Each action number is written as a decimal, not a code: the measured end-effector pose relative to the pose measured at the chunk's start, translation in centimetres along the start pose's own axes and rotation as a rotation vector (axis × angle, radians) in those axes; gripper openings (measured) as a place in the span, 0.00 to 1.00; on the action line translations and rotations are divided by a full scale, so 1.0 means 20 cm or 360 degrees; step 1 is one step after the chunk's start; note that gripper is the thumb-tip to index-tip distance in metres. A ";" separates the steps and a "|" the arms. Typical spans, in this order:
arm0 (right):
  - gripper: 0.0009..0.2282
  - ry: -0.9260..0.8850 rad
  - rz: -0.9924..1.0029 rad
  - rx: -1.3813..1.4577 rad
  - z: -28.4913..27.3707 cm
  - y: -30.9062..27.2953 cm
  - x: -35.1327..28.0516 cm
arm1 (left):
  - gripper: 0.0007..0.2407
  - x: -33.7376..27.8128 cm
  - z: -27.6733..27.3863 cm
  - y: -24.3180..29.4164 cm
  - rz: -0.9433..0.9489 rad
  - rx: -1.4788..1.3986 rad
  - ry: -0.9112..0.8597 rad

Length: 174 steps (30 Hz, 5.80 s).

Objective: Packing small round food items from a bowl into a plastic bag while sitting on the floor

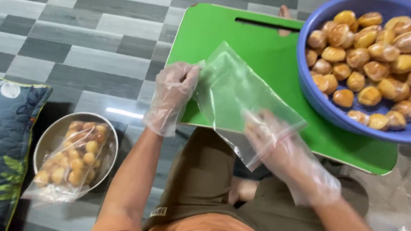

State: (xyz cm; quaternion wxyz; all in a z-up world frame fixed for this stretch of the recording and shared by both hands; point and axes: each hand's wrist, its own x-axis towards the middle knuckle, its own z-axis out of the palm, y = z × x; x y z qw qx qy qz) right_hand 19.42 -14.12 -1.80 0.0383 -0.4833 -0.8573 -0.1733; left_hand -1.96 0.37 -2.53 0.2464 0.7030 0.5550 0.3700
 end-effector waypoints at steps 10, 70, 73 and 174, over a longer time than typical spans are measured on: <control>0.19 0.0174 0.1040 0.1855 0.27 -0.03 0.47 | 0.09 0.00 -0.02 0.04 0.0047 -0.0210 -0.0010; 0.07 0.0757 0.1384 0.1622 0.41 0.01 0.71 | 0.10 0.06 0.11 -0.16 0.0409 0.0044 0.0587; 0.07 0.0680 0.1447 0.1705 0.30 0.00 0.70 | 0.11 0.04 0.10 -0.13 0.0485 0.0049 0.0577; 0.09 0.0046 0.0899 0.1182 -0.19 -0.01 0.00 | 0.11 0.08 0.08 0.01 0.0625 0.0013 0.0129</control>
